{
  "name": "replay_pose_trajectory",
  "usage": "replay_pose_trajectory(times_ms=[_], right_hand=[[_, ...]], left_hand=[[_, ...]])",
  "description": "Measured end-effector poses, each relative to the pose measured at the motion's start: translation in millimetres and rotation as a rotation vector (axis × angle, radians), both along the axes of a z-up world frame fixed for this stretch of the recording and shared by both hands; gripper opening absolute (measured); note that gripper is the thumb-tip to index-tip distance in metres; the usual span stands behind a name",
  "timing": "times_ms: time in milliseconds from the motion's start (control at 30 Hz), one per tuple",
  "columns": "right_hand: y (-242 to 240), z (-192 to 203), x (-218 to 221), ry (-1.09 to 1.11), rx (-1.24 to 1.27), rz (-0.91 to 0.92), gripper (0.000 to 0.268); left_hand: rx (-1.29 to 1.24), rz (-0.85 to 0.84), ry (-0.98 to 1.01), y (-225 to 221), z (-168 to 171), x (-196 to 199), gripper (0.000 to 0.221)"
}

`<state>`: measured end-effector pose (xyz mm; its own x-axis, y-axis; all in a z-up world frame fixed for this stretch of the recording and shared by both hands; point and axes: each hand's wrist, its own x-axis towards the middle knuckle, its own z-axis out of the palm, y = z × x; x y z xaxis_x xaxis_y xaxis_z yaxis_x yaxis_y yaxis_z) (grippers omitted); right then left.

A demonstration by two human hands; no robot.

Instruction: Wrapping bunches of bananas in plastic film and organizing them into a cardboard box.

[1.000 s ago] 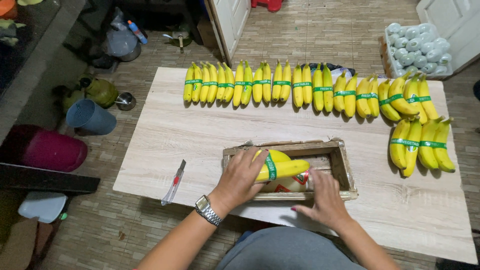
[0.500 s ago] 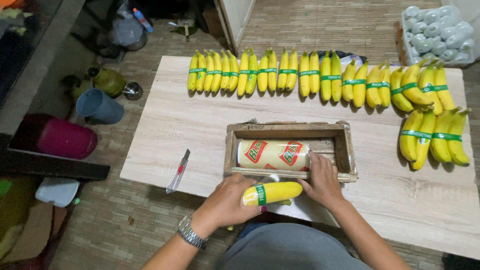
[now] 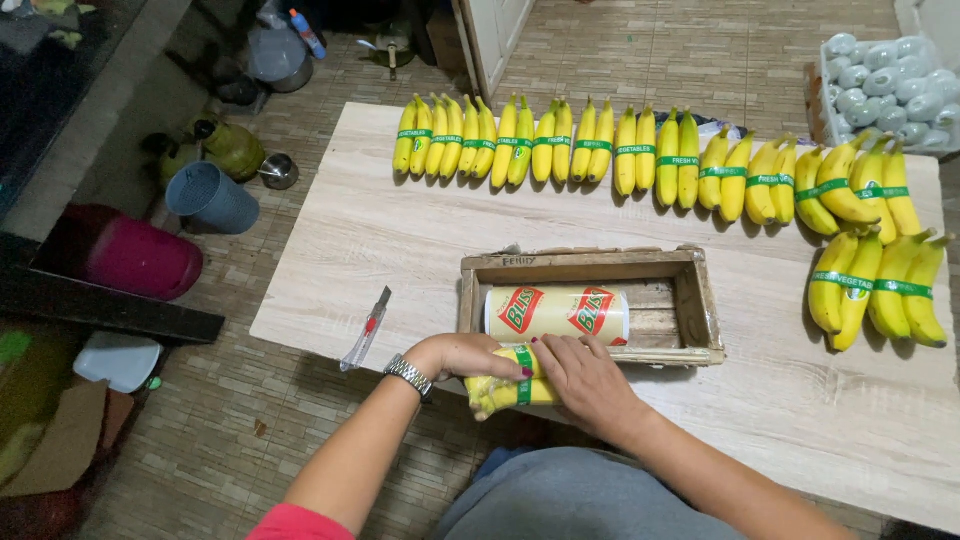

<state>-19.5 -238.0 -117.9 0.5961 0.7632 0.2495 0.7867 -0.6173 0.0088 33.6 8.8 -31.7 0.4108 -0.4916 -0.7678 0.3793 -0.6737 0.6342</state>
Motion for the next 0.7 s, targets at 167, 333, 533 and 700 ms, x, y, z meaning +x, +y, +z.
replay_pose_trajectory(times_ms=[167,333,533,700], right_hand=[[-5.3,39.7,19.8,0.301,0.075,0.085,0.117],[-5.1,59.0,40.8,0.650,-0.032,0.029,0.089],[-0.6,63.2,58.8,0.770,-0.025,0.036,0.076],[-16.6,39.8,67.3,0.819,0.091,0.052,0.066]], left_hand=[[0.117,-0.043,-0.139,7.4,64.9,-17.9,0.104],[0.254,0.367,-1.283,20.7,39.7,-56.0,0.025],[0.394,-0.175,-1.282,-71.7,22.2,-110.6,0.088],[0.520,-0.099,-1.881,-63.6,-46.5,-72.1,0.040]])
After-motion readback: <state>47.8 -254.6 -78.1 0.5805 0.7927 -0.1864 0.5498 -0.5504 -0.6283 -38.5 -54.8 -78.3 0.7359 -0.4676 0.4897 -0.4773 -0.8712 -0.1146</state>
